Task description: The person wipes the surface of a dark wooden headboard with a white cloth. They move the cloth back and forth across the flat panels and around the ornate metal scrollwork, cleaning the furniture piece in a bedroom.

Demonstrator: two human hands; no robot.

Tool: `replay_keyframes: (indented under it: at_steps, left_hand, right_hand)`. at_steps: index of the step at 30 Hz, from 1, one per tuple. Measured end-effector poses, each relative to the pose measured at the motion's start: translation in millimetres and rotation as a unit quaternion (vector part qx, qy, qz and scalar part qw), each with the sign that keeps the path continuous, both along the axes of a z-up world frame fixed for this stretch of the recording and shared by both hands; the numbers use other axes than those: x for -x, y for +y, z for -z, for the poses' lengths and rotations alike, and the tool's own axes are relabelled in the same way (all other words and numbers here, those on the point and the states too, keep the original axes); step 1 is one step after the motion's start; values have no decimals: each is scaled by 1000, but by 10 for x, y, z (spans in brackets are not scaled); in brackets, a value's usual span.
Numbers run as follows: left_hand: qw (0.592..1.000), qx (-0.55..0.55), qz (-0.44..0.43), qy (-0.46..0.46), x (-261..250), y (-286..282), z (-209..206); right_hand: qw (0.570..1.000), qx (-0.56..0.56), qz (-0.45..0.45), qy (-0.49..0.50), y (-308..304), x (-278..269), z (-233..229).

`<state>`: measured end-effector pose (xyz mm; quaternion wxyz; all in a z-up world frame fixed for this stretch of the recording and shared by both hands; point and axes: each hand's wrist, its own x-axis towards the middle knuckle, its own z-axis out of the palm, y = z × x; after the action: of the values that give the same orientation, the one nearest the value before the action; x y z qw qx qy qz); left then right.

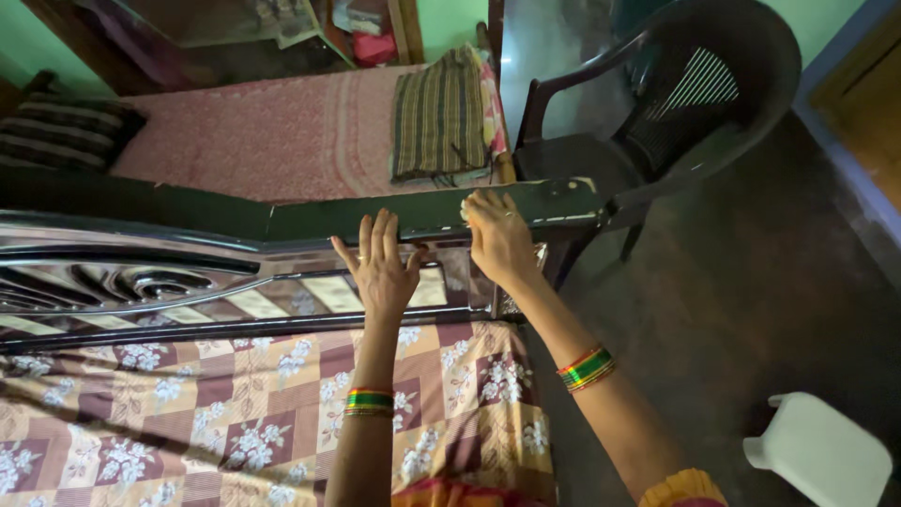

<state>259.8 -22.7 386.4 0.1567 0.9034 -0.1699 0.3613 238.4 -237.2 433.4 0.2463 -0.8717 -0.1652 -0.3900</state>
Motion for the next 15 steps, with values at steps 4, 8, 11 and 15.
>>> replay_keyframes:
  at_steps: [4, 8, 11, 15]
  left_hand:
    - [999, 17, 40, -11, -35, 63, 35]
    - [998, 26, 58, -26, -59, 75, 82]
    - [996, 6, 82, -29, -60, 175, 131]
    - [954, -277, -15, -110, -245, 521, 174]
  right_hand:
    - [1000, -6, 1, -24, 75, 53, -31]
    - [997, -20, -19, -67, 93, 31, 86]
    - [987, 15, 13, -158, 112, -10, 249]
    - [988, 9, 15, -151, 100, -108, 357]
